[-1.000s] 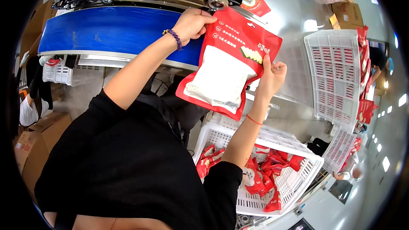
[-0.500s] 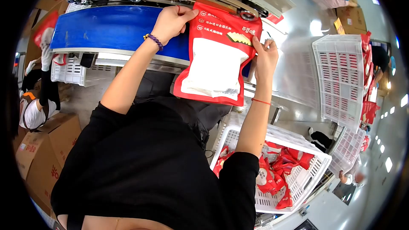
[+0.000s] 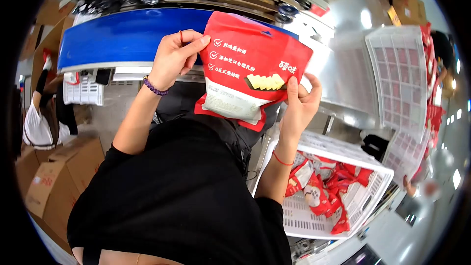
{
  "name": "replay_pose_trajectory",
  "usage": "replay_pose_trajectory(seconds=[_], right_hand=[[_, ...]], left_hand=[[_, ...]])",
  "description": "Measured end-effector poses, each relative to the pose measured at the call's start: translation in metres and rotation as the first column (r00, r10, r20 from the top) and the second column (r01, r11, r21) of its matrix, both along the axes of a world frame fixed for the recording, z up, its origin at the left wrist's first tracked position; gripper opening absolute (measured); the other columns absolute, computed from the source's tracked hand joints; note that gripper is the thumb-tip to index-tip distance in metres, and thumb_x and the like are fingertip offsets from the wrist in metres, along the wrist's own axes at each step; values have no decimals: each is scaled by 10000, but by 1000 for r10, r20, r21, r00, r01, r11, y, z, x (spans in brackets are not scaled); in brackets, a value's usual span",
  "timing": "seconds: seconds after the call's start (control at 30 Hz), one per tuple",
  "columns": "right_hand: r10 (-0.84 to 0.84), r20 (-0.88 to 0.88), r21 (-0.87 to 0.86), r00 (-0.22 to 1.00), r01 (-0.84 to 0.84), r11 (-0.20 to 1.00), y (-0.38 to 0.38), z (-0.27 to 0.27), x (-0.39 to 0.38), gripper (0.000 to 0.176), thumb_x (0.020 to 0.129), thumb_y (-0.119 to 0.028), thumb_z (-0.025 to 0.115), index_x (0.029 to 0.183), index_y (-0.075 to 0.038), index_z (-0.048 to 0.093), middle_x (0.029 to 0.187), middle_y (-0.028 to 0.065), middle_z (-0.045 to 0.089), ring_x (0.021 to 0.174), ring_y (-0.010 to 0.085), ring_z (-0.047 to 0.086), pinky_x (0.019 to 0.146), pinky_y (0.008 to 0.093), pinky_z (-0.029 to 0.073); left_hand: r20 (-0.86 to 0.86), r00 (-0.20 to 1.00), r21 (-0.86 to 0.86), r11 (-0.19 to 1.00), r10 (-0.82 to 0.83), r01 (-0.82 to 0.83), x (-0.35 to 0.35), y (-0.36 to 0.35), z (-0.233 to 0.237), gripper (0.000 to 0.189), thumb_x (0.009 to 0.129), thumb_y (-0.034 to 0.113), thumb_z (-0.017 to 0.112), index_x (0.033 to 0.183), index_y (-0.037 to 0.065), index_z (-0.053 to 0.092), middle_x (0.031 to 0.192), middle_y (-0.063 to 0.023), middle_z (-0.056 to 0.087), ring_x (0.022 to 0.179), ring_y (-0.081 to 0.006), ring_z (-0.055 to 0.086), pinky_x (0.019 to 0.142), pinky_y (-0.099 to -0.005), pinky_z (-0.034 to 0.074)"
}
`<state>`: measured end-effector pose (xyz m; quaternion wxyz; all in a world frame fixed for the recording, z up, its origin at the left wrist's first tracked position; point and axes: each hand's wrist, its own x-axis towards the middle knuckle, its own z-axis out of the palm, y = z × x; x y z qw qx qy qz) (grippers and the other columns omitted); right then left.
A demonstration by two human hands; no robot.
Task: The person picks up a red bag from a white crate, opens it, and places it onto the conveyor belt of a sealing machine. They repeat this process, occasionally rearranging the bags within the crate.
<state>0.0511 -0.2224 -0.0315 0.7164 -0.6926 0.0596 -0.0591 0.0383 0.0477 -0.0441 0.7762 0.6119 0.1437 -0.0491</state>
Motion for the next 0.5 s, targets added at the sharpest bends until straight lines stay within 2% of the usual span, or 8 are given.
replay_pose_trajectory(seconds=[0.07,0.13,0.2,0.23,0.33,0.4,0.47,0.5], right_hand=[[-87,18,-12,996,88,996,-11,15,-3,347,912,-63,640,1200,36,474,764,54,676,694,43,566,588,167,409],[-100,49,-67,994,103,992,-38,13,-5,337,922,-76,628,1213,48,510,839,69,693,740,66,601,630,177,443],[-136,121,-34,983,141,989,-52,14,-7,215,927,-67,617,1108,41,576,872,63,690,748,67,605,656,181,456],[-157,137,-31,978,162,986,-55,14,-8,160,932,-61,606,1064,29,601,882,57,686,744,56,596,650,183,457],[-130,159,-78,979,144,987,-68,6,-13,132,939,-87,598,1056,-25,600,955,54,685,770,78,631,593,169,461],[-123,127,-76,984,134,988,-68,6,-16,132,939,-93,601,1057,-34,595,956,50,683,785,79,630,601,173,464],[-114,97,-37,989,118,992,-62,7,-19,151,930,-65,610,1063,3,583,850,40,676,742,45,585,645,178,447],[-102,80,-39,992,106,994,-59,9,-19,207,934,-71,607,1120,6,562,839,28,668,742,43,585,641,176,447]], left_hand=[[66,997,-8,999,-45,46,9,-21,1,248,886,237,685,895,-11,687,668,9,578,450,-29,451,392,-204,307],[129,989,-9,997,-71,73,18,-39,3,256,885,239,688,918,-15,689,736,0,602,462,-31,464,398,-202,322],[226,955,120,979,-190,167,24,-51,4,225,903,202,667,978,-9,678,787,34,518,524,-22,470,402,-174,289],[242,936,166,961,-255,219,27,-53,9,219,904,199,666,1007,6,675,801,39,542,610,-15,498,468,-163,342],[255,917,225,941,-308,253,32,-62,17,222,907,189,662,1053,21,668,875,41,608,676,-8,515,528,-180,391],[234,937,133,963,-260,234,33,-66,19,232,902,187,672,1079,37,665,951,27,656,712,-5,524,593,-184,413],[334,937,-3,994,-105,113,37,-72,6,334,837,249,747,1079,31,674,809,29,666,655,-12,498,592,-198,419],[315,944,-46,992,-101,121,34,-72,13,278,836,229,748,1010,20,692,779,41,631,635,-14,474,598,-196,409]])
